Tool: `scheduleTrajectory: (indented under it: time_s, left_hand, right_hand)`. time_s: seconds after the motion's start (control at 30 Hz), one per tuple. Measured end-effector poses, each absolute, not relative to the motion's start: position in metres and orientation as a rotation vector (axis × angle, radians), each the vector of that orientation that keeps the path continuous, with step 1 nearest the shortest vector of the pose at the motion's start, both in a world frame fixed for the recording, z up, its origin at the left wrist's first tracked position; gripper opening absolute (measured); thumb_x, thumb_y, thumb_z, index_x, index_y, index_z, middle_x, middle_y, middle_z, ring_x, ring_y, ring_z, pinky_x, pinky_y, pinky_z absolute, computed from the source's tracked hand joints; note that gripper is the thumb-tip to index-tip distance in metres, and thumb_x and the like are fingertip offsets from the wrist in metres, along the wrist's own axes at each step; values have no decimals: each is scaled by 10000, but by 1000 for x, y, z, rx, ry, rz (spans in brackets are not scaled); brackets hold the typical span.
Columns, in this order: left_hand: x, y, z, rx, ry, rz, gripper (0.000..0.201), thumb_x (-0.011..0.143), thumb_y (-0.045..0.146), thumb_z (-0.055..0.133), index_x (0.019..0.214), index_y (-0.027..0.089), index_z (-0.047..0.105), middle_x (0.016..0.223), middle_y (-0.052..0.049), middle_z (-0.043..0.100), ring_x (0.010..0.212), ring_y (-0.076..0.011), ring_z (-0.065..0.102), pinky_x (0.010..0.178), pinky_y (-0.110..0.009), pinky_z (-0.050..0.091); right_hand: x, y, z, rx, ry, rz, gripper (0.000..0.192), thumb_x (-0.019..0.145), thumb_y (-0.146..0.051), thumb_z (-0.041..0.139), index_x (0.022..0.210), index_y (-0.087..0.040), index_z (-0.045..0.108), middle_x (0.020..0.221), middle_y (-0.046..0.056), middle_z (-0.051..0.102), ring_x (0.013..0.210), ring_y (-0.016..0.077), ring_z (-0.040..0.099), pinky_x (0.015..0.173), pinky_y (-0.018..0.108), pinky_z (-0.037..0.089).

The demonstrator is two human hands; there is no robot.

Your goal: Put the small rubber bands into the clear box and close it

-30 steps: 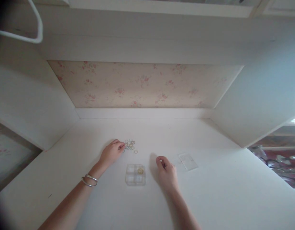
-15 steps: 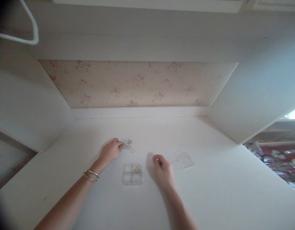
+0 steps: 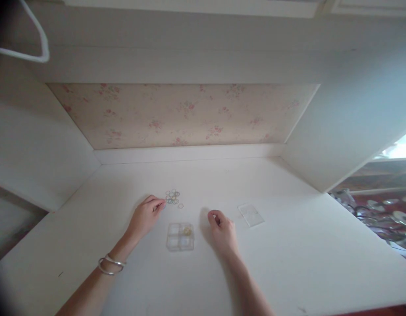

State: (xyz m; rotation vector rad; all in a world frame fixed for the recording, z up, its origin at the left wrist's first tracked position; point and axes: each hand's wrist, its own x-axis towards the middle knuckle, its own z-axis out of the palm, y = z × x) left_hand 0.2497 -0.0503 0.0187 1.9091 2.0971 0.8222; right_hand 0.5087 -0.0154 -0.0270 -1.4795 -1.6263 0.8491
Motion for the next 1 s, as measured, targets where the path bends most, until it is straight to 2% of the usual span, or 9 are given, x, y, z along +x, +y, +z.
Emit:
scheduleTrajectory:
  time_s: [0.17, 0.47, 0.6, 0.8, 1.0]
  left_hand:
    - [279, -89, 19, 1877, 1809, 949, 292, 904, 380, 445, 909, 229, 695, 850, -36, 572, 765, -132, 544, 716, -220, 445]
    - [304, -90, 20, 1984, 1655, 736, 239, 890, 339, 487, 925, 284, 717, 872, -28, 513, 820, -133, 528, 748, -235, 434]
    - [296, -86, 20, 1875, 1622, 866, 280, 904, 349, 453, 1030, 268, 690, 880, -38, 545, 831, -137, 538, 771, -241, 445]
    - [253, -85, 16, 1688, 1750, 1061, 325, 879, 408, 458, 1004, 206, 679, 953, -55, 627, 798, -159, 566, 689, -263, 459]
    - [219, -92, 2, 1384, 1786, 955, 337, 838, 433, 483, 988, 189, 660, 992, -45, 677, 912, -199, 597, 827, -309, 445]
  right_hand:
    - [509, -16, -26, -1497, -1645, 856, 369, 821, -495, 456, 847, -196, 670, 552, -31, 490, 519, 120, 435, 505, 221, 294]
    - [509, -19, -22, -1481, -1655, 843, 376, 831, -491, 449, 844, -186, 668, 547, -30, 484, 517, 119, 426, 505, 224, 288]
    - [509, -18, -23, -1469, -1648, 856, 372, 831, -486, 449, 847, -185, 667, 547, -31, 472, 518, 116, 422, 505, 223, 293]
    - [510, -17, -25, -1491, -1647, 849, 382, 818, -496, 454, 853, -182, 669, 551, -26, 480, 523, 117, 439, 503, 223, 300]
    - [503, -15, -25, -1460, -1717, 932, 385, 802, -502, 469, 870, -190, 684, 553, -22, 510, 523, 120, 447, 497, 225, 304]
